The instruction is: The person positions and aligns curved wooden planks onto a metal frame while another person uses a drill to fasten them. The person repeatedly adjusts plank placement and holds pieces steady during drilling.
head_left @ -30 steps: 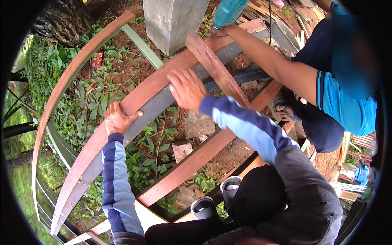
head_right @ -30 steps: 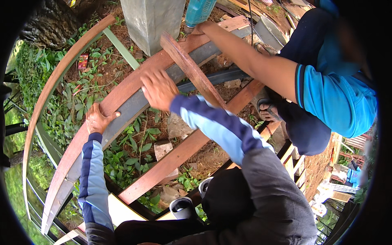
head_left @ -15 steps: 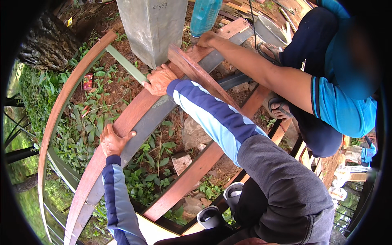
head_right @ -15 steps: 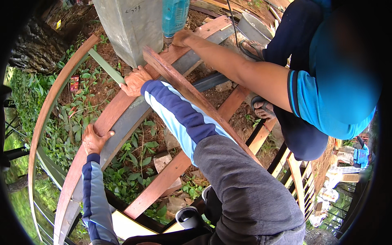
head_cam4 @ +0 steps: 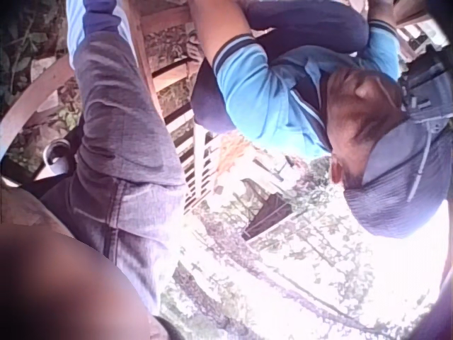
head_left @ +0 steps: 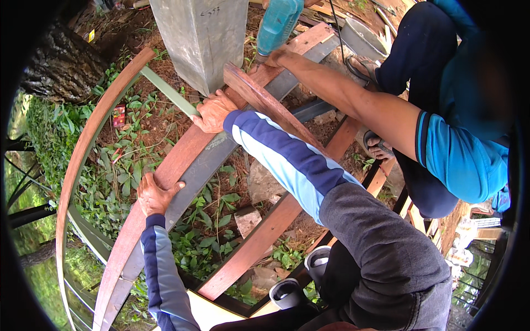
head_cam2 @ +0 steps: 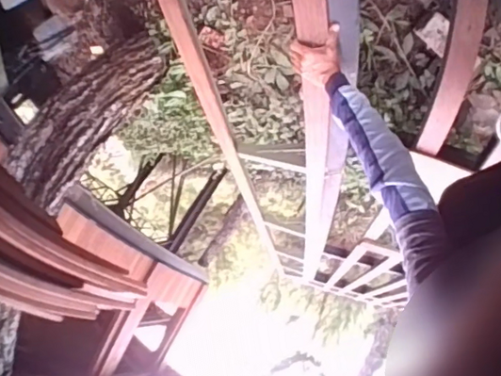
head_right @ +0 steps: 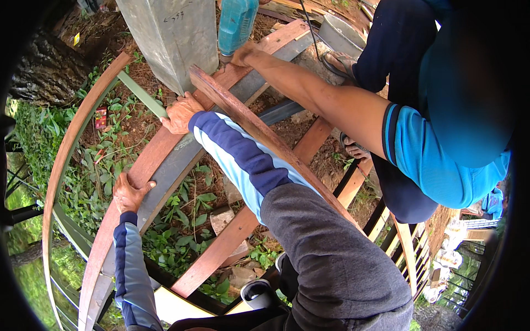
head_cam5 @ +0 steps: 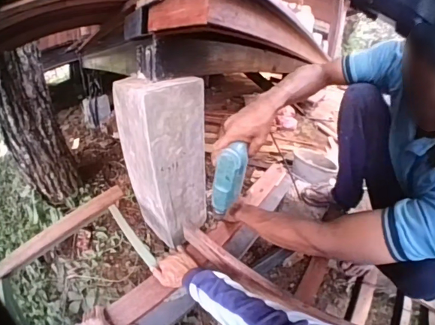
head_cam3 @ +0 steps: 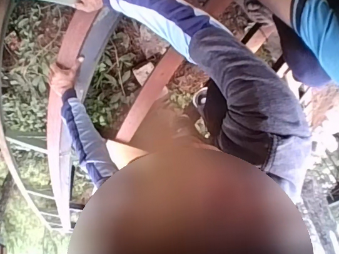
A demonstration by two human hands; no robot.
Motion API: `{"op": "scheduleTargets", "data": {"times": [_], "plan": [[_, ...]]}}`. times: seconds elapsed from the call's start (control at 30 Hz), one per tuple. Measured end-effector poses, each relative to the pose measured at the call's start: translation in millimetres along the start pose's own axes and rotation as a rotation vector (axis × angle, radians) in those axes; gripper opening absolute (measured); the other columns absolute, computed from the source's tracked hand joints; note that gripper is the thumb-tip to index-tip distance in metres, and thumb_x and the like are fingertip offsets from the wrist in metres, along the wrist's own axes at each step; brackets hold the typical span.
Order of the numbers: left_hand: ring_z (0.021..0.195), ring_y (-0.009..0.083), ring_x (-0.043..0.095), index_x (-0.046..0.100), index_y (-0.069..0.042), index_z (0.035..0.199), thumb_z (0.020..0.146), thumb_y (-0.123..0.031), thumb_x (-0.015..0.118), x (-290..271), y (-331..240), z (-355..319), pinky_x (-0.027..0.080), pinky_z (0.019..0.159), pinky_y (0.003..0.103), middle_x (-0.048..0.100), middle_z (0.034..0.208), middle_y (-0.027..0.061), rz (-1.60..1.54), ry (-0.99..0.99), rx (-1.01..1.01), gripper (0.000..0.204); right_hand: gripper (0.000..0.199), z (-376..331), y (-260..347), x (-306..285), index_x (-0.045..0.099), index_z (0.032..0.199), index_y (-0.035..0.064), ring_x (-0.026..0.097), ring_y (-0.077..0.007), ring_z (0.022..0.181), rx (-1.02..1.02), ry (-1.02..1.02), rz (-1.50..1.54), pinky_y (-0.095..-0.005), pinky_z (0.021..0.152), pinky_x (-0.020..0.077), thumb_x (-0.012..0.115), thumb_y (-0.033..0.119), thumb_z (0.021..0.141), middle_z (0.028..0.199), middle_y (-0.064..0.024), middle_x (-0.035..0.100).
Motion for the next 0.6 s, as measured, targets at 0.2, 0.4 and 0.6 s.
{"op": "scheduleTargets", "data": {"times": [0.2,0.4,0.6], "plan": [[0.092,0.0383,0.059,0.052,0.0,0.098,0.05,-0.07,0.078,0.8,0.9,0.5,0.045,0.086,0.047,0.06,0.094,0.0188,0.004,0.016,-0.004,0.088,0.054,2.2,-0.6,1.6,0.071,0.088,0.0009,0.061,-0.0355,0.101,0.006,0.028,0.023,-0.053,0.098,0.0336,0.038,0.043,0.094,0.091,-0.0196,0.069],[0.084,0.0362,0.058,0.05,-0.001,0.092,0.05,-0.066,0.081,3.7,2.2,-1.0,0.046,0.077,0.046,0.058,0.086,0.016,-0.001,-0.099,0.074,0.083,0.054,3.7,-2.2,3.8,0.07,0.086,0.0008,0.06,-0.0371,0.099,0.012,0.058,0.042,-0.0549,0.1,0.0321,0.034,0.04,0.097,0.088,-0.0212,0.068],[0.08,0.036,0.058,0.05,-0.001,0.088,0.05,-0.069,0.079,6.1,5.2,-0.3,0.046,0.076,0.046,0.057,0.082,0.0152,0.005,-0.118,0.088,0.083,0.055,4.6,-2.1,1.6,0.07,0.085,0.0009,0.059,-0.0372,0.099,0.026,0.092,0.075,-0.0565,0.105,0.0296,0.033,0.039,0.098,0.088,-0.0212,0.066]]}}
Point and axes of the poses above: each hand's wrist, its own z-axis towards the middle knuckle, its own x-axis out of the palm, y = z × x, the point moved 3 cm from there along z, towards the middle knuckle
